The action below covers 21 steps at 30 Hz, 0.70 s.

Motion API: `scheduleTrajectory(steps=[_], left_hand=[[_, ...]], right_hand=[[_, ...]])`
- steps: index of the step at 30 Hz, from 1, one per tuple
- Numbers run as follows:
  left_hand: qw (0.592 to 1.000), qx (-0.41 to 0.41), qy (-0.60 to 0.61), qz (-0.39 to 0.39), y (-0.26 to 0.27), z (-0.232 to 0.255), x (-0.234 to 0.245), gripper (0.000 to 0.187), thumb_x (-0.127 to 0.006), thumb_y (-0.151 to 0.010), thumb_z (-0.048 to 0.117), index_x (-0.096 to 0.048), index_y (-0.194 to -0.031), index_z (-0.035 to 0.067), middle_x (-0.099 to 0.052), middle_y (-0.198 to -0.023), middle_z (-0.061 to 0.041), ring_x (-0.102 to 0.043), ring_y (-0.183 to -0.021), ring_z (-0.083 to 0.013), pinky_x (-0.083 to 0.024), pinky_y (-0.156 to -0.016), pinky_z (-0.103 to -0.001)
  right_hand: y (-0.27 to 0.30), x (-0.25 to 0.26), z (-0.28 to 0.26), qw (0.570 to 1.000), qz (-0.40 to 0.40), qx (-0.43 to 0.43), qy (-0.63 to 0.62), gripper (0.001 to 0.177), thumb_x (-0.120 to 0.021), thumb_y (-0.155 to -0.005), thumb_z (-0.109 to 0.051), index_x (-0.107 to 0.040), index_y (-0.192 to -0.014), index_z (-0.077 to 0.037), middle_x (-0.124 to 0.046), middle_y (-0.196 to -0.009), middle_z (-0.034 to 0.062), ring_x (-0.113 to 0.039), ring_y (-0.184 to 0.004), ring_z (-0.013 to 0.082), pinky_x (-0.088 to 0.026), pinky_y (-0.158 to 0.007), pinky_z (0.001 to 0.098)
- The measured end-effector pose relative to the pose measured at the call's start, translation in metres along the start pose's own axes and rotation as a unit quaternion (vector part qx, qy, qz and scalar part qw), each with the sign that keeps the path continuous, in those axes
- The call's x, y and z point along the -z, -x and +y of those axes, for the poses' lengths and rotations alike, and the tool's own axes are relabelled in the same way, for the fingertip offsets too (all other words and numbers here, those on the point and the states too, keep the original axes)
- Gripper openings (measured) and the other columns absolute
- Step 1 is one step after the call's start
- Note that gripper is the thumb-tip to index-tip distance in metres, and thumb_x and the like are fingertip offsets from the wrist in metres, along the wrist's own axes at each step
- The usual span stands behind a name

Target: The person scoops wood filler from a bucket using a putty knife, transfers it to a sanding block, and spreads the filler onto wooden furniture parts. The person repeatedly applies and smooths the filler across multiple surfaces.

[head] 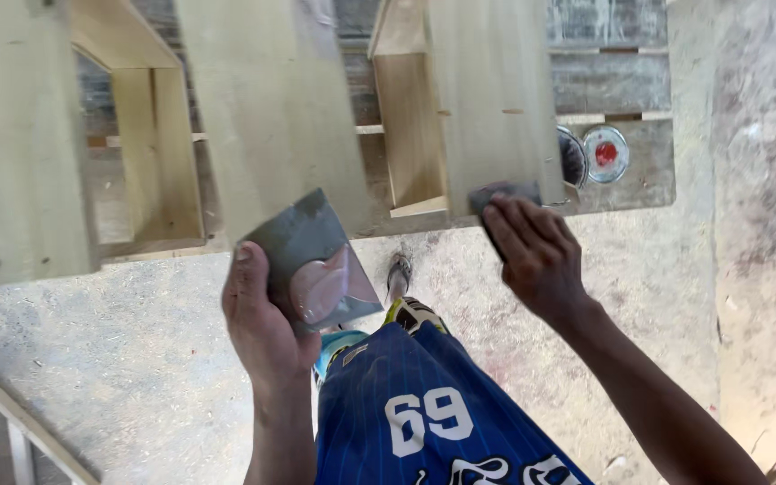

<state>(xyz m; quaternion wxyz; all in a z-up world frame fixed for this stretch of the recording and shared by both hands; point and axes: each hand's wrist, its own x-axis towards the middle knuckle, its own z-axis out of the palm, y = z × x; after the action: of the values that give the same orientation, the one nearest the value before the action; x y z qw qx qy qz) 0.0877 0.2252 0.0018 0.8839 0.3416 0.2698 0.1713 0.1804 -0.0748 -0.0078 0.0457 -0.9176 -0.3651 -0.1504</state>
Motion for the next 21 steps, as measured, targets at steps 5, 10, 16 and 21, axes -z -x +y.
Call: scheduleTrajectory(steps=[5,10,16,21], left_hand=[[0.995,-0.074,-0.059,0.006,-0.033,-0.018,-0.028,0.041,-0.059,-0.106,0.038,-0.062,-0.118,-0.001,-0.069,-0.103,-0.012,-0.074,-0.091,-0.0247,-0.064,-0.081,-0.037],[0.987,-0.132,-0.081,-0.034,-0.078,-0.032,-0.044,0.043,-0.060,-0.109,0.039,-0.061,-0.121,-0.002,-0.068,-0.106,-0.012,-0.074,-0.097,-0.0261,-0.065,-0.087,-0.039],[0.986,-0.163,-0.043,0.007,-0.100,-0.041,-0.040,0.043,-0.064,-0.107,0.032,-0.060,-0.130,-0.003,-0.065,-0.121,-0.012,-0.069,-0.112,-0.0249,-0.061,-0.100,-0.041],[0.987,-0.155,-0.044,-0.005,-0.106,-0.043,-0.028,0.037,-0.066,-0.109,0.033,-0.059,-0.122,-0.001,-0.063,-0.115,-0.010,-0.068,-0.108,-0.0234,-0.060,-0.095,-0.040]], right_hand=[[0.022,0.007,0.045,0.997,-0.059,0.002,-0.055,0.028,-0.063,-0.097,0.002,-0.073,-0.121,-0.009,-0.076,-0.122,0.0071,-0.069,-0.116,0.0187,-0.054,-0.100,0.0395],[0.014,0.009,0.062,0.999,-0.013,0.039,-0.016,0.036,-0.063,-0.088,-0.001,-0.072,-0.123,-0.003,-0.078,-0.123,0.0124,-0.069,-0.116,0.0257,-0.053,-0.099,0.0414],[0.035,0.006,0.072,0.997,-0.031,0.011,-0.063,0.030,-0.068,-0.094,-0.001,-0.072,-0.123,-0.004,-0.074,-0.126,0.0105,-0.067,-0.118,0.0233,-0.050,-0.103,0.0399],[0.023,0.007,0.088,0.997,-0.046,-0.006,-0.060,0.038,-0.065,-0.085,0.010,-0.073,-0.120,-0.002,-0.076,-0.122,0.0101,-0.068,-0.116,0.0241,-0.049,-0.098,0.0392]])
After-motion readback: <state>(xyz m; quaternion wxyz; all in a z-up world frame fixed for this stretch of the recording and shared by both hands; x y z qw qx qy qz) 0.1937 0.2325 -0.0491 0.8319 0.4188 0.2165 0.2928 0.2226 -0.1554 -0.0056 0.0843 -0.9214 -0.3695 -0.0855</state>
